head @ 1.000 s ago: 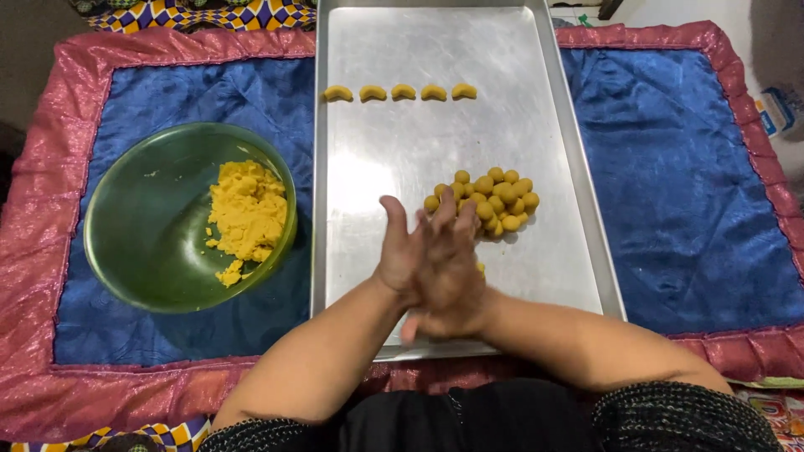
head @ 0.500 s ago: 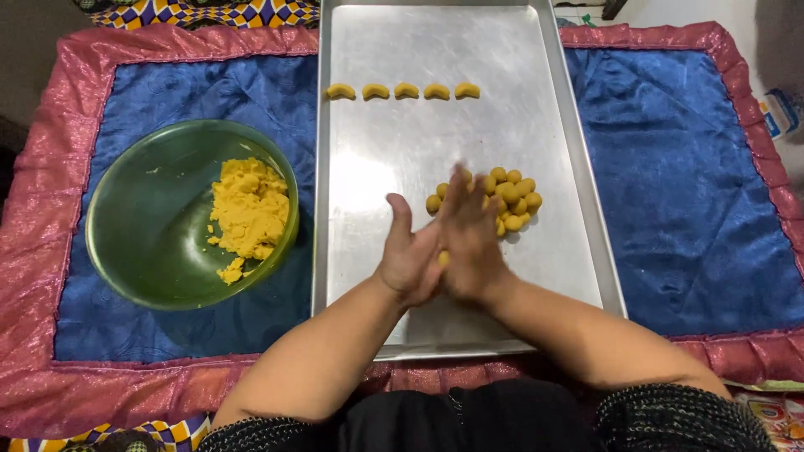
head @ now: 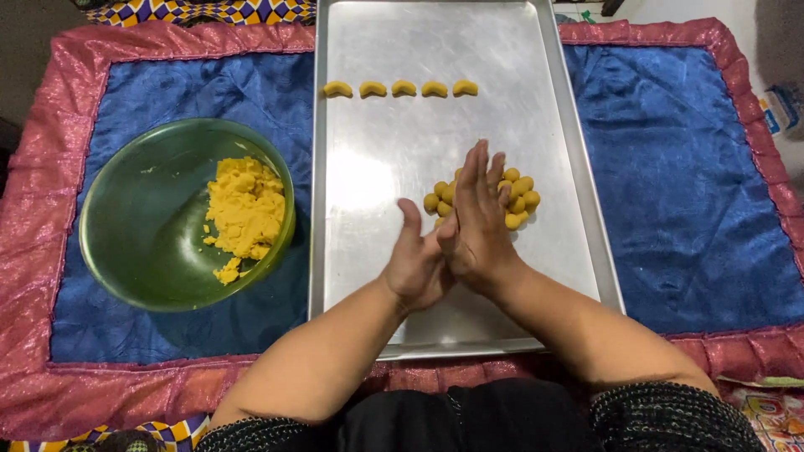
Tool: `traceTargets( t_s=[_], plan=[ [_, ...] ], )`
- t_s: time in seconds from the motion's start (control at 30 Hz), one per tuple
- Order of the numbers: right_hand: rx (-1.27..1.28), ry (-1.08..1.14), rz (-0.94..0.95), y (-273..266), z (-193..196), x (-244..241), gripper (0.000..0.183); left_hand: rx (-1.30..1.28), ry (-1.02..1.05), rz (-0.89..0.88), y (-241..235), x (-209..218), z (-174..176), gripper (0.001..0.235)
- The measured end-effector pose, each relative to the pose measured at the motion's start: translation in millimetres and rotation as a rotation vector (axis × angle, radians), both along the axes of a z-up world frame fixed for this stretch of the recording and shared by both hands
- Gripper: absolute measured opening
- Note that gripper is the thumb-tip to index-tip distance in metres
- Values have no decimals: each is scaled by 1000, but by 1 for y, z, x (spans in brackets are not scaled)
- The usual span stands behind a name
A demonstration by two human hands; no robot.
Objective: The person takes small portions of yellow dough from a green bowl and rolls them into balls between their palms. They then flatten each ball into a crescent shape and place it in a row on a metal tray.
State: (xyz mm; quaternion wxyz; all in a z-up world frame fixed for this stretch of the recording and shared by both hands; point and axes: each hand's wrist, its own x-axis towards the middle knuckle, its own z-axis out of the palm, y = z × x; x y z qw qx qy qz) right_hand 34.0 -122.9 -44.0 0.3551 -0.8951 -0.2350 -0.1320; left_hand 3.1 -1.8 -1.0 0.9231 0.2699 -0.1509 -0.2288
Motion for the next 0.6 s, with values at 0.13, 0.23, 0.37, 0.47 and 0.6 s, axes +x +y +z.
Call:
traceTargets(
  t_s=[0.13,0.23,0.37,0.47,0.6],
  plan=[
    [-32,-196,92,17,0,-31,121,-42,-506,280,-16,13,-62,139],
    [-77,-494,264,25,-16,-37,136,-293,83,-63,0,8,-70,103],
    [-70,-320,116,10,-20,-9,123,-48,6,54,6,-2,-1,114],
    [-62,-254,-15,15,1,-11,103,100,-150,107,2,-3,16,109],
    [-1,-453,243,28,-10,-40,140,-140,38,8,-6,-6,-58,93]
  ],
)
